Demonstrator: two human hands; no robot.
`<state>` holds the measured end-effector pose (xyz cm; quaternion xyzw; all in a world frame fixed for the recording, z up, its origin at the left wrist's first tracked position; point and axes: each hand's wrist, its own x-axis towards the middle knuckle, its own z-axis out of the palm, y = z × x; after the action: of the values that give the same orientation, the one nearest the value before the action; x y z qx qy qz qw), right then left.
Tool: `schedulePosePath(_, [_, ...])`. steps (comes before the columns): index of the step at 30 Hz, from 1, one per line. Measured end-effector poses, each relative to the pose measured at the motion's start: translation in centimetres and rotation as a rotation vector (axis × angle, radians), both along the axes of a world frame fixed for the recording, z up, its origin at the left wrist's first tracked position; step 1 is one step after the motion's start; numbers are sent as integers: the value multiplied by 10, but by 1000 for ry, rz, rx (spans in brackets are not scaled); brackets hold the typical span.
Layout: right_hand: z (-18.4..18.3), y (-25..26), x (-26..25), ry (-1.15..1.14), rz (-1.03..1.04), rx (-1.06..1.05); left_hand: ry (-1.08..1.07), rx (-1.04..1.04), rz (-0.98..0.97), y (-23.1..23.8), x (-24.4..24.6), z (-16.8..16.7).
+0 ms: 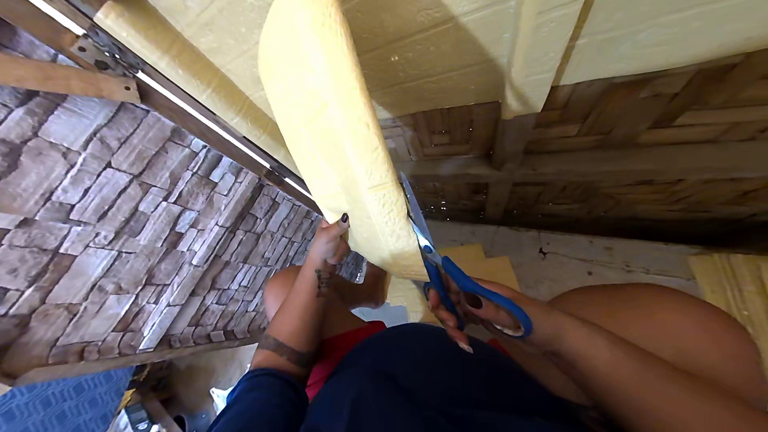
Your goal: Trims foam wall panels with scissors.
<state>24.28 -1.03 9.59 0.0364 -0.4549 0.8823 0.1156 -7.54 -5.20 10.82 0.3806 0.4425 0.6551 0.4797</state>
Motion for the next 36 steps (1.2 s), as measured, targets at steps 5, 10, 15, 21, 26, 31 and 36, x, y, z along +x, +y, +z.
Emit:
schedulePosePath(5, [3, 1, 5, 28, 1, -58, 37, -31, 44, 0, -13, 3])
schedulePosePath(10, [6, 2, 11, -16, 7, -113, 69, -42, 79, -2, -25, 8])
schedulePosePath(15, [7, 3, 11, -42, 8, -63, 92, -52, 59, -3, -32, 11])
schedulePosePath(21, [7, 3, 9, -76, 28, -29, 104, -57, 73, -8, -21, 17])
schedulePosePath(26, [4, 2, 7, -34, 11, -46, 81, -42, 81, -7, -20, 14])
schedulePosePath(31, [10, -5, 7, -36, -71, -91, 57, -39, 103, -5, -21, 12])
schedulePosePath(36, [17, -5, 9, -140, -153, -93, 57, -33, 99, -4, -22, 13])
